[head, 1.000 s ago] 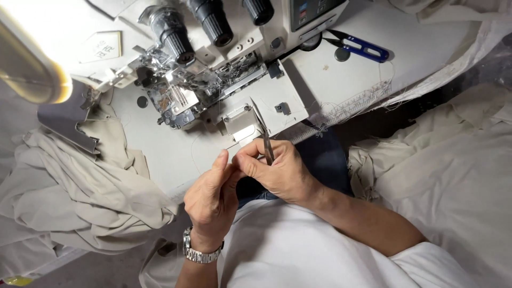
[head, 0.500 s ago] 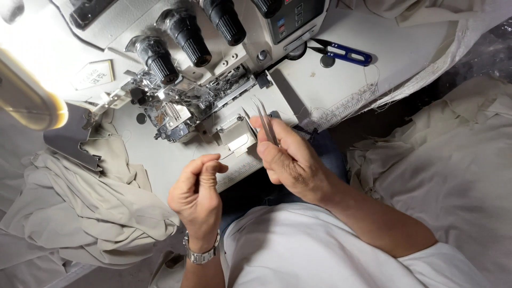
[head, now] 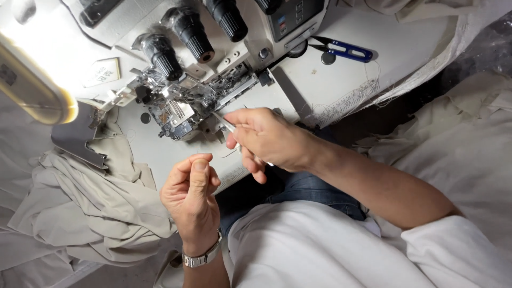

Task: Threading an industrial sewing machine using tweezers to guide the thread through various eyelets and tensioners.

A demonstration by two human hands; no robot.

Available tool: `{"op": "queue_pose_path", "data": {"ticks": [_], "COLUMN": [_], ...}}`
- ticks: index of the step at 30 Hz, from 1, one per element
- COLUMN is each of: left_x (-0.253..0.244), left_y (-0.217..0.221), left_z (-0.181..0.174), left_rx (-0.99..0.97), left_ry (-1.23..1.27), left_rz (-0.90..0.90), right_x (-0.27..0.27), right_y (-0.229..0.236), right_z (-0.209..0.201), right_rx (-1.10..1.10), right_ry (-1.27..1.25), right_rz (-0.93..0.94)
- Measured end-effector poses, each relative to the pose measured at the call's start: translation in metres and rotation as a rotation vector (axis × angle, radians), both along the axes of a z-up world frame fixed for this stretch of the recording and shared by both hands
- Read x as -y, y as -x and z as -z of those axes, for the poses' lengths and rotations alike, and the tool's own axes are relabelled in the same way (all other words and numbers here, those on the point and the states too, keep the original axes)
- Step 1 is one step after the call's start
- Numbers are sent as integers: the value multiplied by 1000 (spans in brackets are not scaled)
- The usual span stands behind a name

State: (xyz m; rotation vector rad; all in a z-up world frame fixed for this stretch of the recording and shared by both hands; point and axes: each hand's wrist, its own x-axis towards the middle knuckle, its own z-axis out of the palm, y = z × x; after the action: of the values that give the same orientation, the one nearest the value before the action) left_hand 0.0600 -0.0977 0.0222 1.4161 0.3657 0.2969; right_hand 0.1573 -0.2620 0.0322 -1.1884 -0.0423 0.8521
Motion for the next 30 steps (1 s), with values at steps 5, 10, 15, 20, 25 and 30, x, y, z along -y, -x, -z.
{"op": "queue_pose_path", "data": {"ticks": [5, 10, 15, 20, 25, 30], "left_x": [-5, 0, 0, 3, 3, -1], "left_y": [-6, -30, -44, -52, -52, -51], "left_z": [5, 18, 28, 21, 18, 23], "left_rx": [-38, -51, -24, 11, 6, -7], "left_ry": [95, 141, 122, 159, 236, 295], "left_rz": [30, 0, -22, 0, 26, 53], "right_x": [-3, 18, 36, 31, 28, 30], "right_y": [-12, -9, 8, 28, 31, 36], "right_z": [3, 21, 4, 3, 2, 17], "right_rx": [-59, -74, -55, -306, -415, -416], "right_ry": [159, -30, -111, -304, -432, -531], "right_rz": [174, 180, 139, 156, 107, 41]}}
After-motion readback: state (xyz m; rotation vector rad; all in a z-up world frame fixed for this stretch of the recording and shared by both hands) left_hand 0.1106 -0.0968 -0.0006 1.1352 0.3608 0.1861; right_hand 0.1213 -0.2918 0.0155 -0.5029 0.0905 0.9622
